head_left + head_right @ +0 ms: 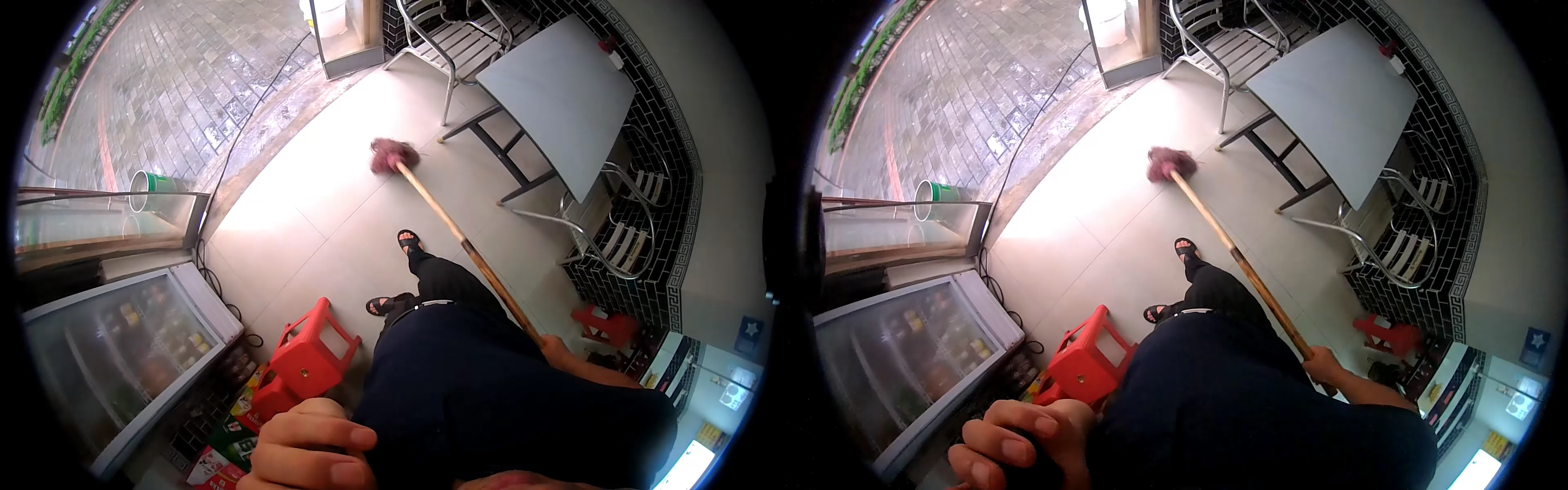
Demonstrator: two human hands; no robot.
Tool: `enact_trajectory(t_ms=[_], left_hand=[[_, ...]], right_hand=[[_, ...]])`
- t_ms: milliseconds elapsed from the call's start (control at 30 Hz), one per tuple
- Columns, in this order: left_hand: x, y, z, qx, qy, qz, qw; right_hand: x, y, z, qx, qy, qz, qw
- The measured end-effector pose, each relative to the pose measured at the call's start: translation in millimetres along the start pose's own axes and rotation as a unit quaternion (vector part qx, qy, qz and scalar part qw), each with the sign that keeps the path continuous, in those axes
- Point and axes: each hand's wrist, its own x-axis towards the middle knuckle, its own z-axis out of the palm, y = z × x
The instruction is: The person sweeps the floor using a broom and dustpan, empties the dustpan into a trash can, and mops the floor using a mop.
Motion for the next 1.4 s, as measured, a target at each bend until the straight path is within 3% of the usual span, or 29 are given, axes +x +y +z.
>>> enact_trajectory(t_ms=[100,167,233,300,367,400,533,600,667,767,867,967,1067,1133,1200,1267,1333,1400], left_hand=[[3.8,5.2,-0.6,0.041,-0.002,-0.010,0.999],[7.5,12.7,-2.6,0.076,-0.010,-0.036,0.996],[9.0,16.6,-1.1,0.113,-0.013,-0.059,0.992],[4.6,14.6,5.1,0.148,0.017,-0.069,0.986],[8.1,10.3,12.8,0.175,0.058,-0.072,0.980],[14.0,10.2,16.4,0.186,0.054,-0.083,0.978],[12.3,2.6,30.3,0.265,0.080,-0.095,0.956],[7.2,2.0,25.7,0.251,0.065,-0.088,0.962],[6.7,10.4,27.3,0.211,0.041,-0.074,0.974],[3.7,23.4,42.2,0.278,0.095,-0.097,0.951],[-5.3,28.2,36.5,0.197,0.097,-0.064,0.974],[-8.7,33.5,29.2,0.066,0.048,-0.038,0.996],[-8.1,39.4,39.2,0.055,0.023,-0.054,0.997],[-10.5,30.1,47.5,0.018,0.057,0.012,0.998],[-4.9,30.6,41.7,-0.003,0.011,0.004,1.000],[-0.3,29.1,48.3,-0.021,-0.031,-0.005,0.999],[1.7,23.1,71.1,0.069,0.054,0.040,0.995],[5.1,19.2,79.2,0.083,0.055,0.044,0.994]], right_hand=[[102.3,108.5,45.5,-0.007,-0.011,-0.077,0.997],[125.4,78.1,42.8,-0.009,-0.031,-0.050,0.998],[147.5,10.2,27.0,-0.019,-0.053,-0.027,0.998],[166.3,-49.3,7.9,-0.148,-0.063,-0.040,0.986],[231.7,-86.9,-5.9,-0.193,-0.049,-0.005,0.980],[258.2,-128.4,-16.3,-0.150,-0.056,0.064,0.985],[417.8,-287.3,-44.9,-0.225,-0.011,-0.056,0.973],[436.5,-386.9,-63.0,-0.186,-0.056,-0.111,0.975],[369.5,-447.1,-71.2,-0.010,-0.036,-0.095,0.995],[339.3,-433.4,-88.0,0.029,-0.022,-0.178,0.983],[293.0,-371.7,-100.9,0.096,-0.039,-0.195,0.975],[220.1,-305.7,-106.0,0.108,-0.018,-0.193,0.975],[159.8,-234.4,-91.6,0.134,-0.008,-0.162,0.978],[136.1,-187.1,-75.9,0.161,-0.033,-0.139,0.977],[109.8,-164.6,-60.3,0.160,-0.019,-0.117,0.980],[106.4,-152.1,-49.7,0.155,-0.009,-0.099,0.983],[129.0,-140.4,-40.8,0.148,-0.020,-0.070,0.986],[167.2,-146.7,-37.0,0.193,-0.066,-0.042,0.978]])
